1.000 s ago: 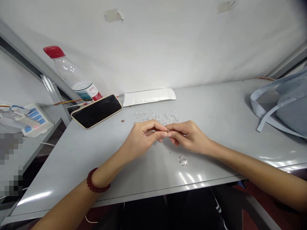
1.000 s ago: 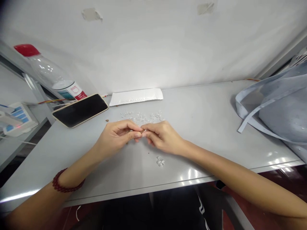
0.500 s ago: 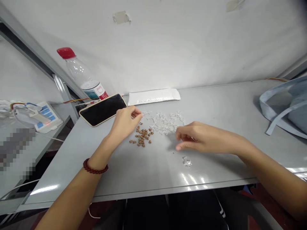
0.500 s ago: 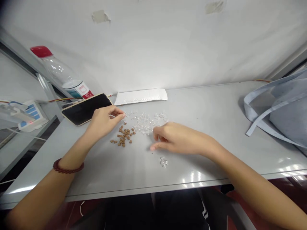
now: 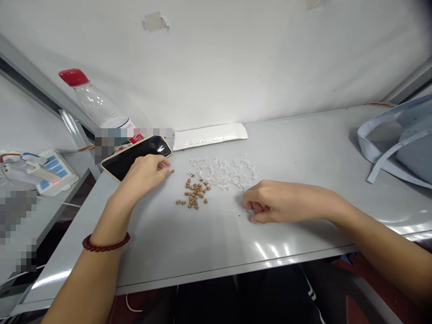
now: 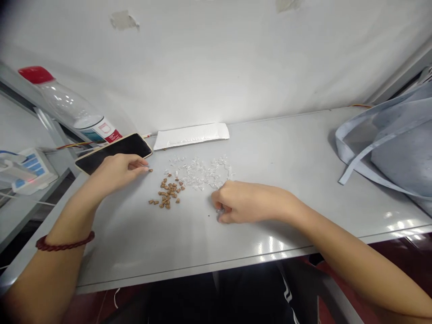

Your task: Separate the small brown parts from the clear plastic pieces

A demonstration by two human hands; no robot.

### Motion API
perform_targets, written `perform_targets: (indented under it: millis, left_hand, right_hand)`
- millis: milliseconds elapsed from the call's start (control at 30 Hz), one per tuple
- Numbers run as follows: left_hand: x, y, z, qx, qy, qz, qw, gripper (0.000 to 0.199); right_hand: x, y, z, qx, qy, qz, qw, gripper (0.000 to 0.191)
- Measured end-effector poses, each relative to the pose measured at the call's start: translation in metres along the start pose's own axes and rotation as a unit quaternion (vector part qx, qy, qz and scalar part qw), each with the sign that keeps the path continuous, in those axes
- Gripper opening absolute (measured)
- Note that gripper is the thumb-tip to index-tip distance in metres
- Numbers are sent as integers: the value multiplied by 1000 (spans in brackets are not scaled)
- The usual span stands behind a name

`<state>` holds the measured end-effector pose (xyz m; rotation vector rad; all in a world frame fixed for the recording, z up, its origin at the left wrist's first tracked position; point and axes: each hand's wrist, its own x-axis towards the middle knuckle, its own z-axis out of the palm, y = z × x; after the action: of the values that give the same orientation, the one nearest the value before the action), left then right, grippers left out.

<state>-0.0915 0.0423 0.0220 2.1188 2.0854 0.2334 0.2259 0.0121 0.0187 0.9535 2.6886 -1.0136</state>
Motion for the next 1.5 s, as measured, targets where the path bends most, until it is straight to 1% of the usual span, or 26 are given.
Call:
perform_targets:
  millis: [133, 200, 367, 467, 533, 600, 667, 733, 767, 800, 867, 933, 1000, 1067, 1167, 1233, 1300, 1367, 1433, 1500]
  left_hand:
    - [-6, 17, 3, -71, -56, 45, 995, 17]
    - [-9, 26, 6, -82, -67, 65, 992, 18]
    - [-10, 34, 19, -89, -61, 80, 991, 17]
    - [-11, 38, 21, -86, -56, 81, 991, 15]
    - [-14, 43, 18, -87, -26, 67, 994, 13]
    - [-20, 52, 13, -129, 6, 55, 990, 11]
    - [-28, 63, 10, -228, 20, 63, 971, 10]
    - [-38, 75, 10, -344, 21, 99, 933, 10]
    - [-42, 81, 12, -384, 12, 120, 915, 10]
    - [-46, 85, 15, -411, 2, 136, 901, 10]
    - [-51, 92, 22, -438, -1, 166, 883, 8]
    - [-52, 94, 28, -437, 13, 202, 877, 6]
    - [-51, 94, 32, -421, 29, 234, 876, 6]
    - [-50, 93, 32, -398, 38, 248, 882, 8]
    - [-50, 91, 30, -348, 53, 262, 898, 9]
    - [-51, 90, 29, -313, 61, 291, 902, 7]
    - [-51, 90, 30, -285, 63, 323, 900, 12]
    - [-51, 91, 32, -262, 63, 340, 901, 19]
    - [-51, 91, 35, -241, 77, 346, 903, 18]
    - [-50, 92, 39, -229, 103, 362, 898, 15]
  right_hand:
    - [5, -1, 1, -16, 52, -18, 998, 4]
    - [8, -1, 2, -27, 73, -28, 997, 6]
    - [14, -1, 3, -29, 106, -61, 992, 14]
    - [16, -1, 3, 6, 152, -79, 985, 21]
    - [18, -1, 4, 43, 194, -97, 975, 23]
    - [20, -2, 6, 86, 233, -112, 962, 23]
    - [21, -3, 9, 141, 264, -113, 948, 23]
    - [23, -5, 11, 209, 279, -96, 932, 21]
    - [23, -6, 12, 246, 280, -83, 924, 19]
    - [23, -7, 13, 281, 277, -69, 916, 17]
    - [24, -8, 14, 337, 263, -49, 903, 15]
    - [24, -9, 15, 373, 248, -39, 893, 14]
    - [25, -9, 15, 402, 229, -34, 886, 15]
    - [25, -10, 15, 428, 215, -27, 878, 15]
    - [24, -11, 14, 454, 211, -14, 866, 17]
    - [24, -11, 13, 468, 212, -10, 858, 18]
    - [24, -11, 13, 481, 211, -11, 851, 17]
    - [24, -9, 13, 488, 212, -10, 847, 15]
    - [24, -8, 13, 489, 213, -4, 846, 15]
    - [25, -7, 14, 484, 210, 6, 850, 17]
